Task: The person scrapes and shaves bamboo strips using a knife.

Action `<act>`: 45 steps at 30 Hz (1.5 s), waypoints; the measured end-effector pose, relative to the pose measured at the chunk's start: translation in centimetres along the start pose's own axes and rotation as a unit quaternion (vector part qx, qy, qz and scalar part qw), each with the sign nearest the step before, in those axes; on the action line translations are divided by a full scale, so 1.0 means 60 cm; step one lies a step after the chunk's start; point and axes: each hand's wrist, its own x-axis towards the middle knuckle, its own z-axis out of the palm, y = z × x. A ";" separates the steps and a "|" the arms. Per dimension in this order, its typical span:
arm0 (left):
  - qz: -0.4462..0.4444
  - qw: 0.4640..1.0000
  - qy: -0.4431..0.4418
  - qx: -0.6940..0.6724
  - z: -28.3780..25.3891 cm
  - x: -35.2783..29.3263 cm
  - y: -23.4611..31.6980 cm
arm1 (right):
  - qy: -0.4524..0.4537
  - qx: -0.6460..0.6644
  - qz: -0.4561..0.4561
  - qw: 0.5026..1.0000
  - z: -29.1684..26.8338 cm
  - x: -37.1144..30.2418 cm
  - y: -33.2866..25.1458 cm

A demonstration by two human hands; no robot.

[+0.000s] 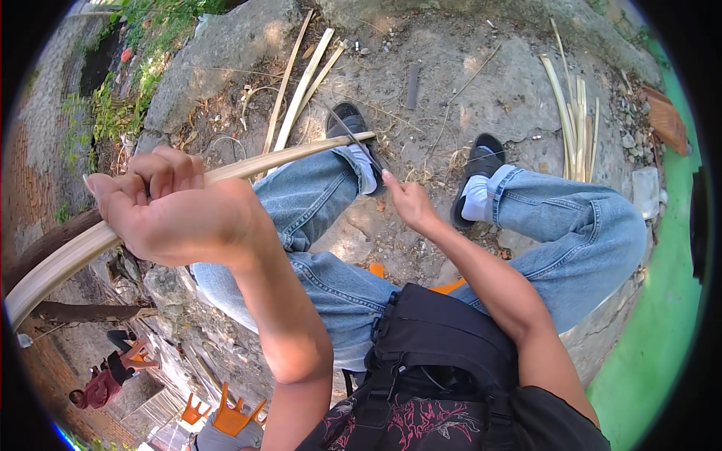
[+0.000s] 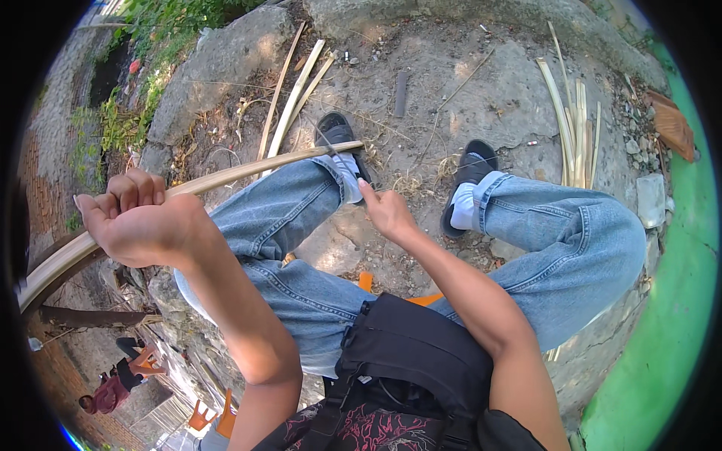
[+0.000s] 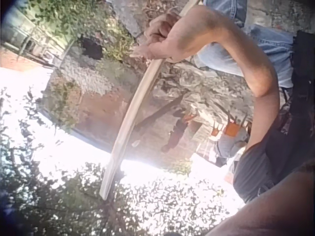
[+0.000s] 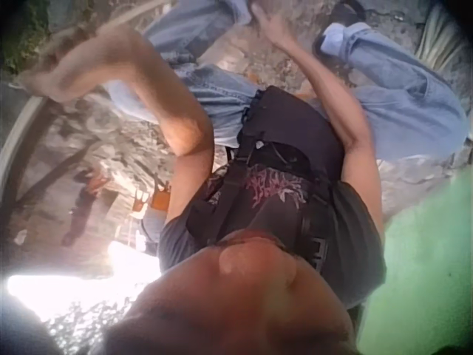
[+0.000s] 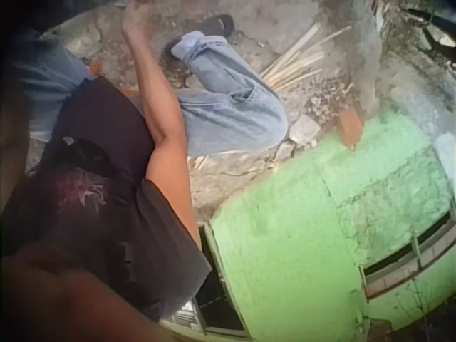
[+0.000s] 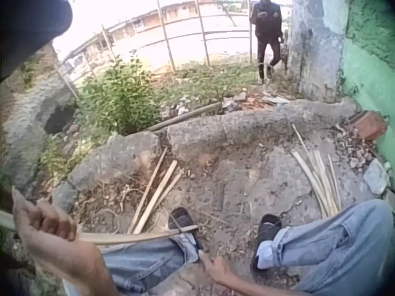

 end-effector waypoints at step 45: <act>0.041 0.978 -0.014 -0.204 -0.027 0.018 0.018 | 0.064 -0.349 -0.136 0.925 -0.183 -0.173 -0.047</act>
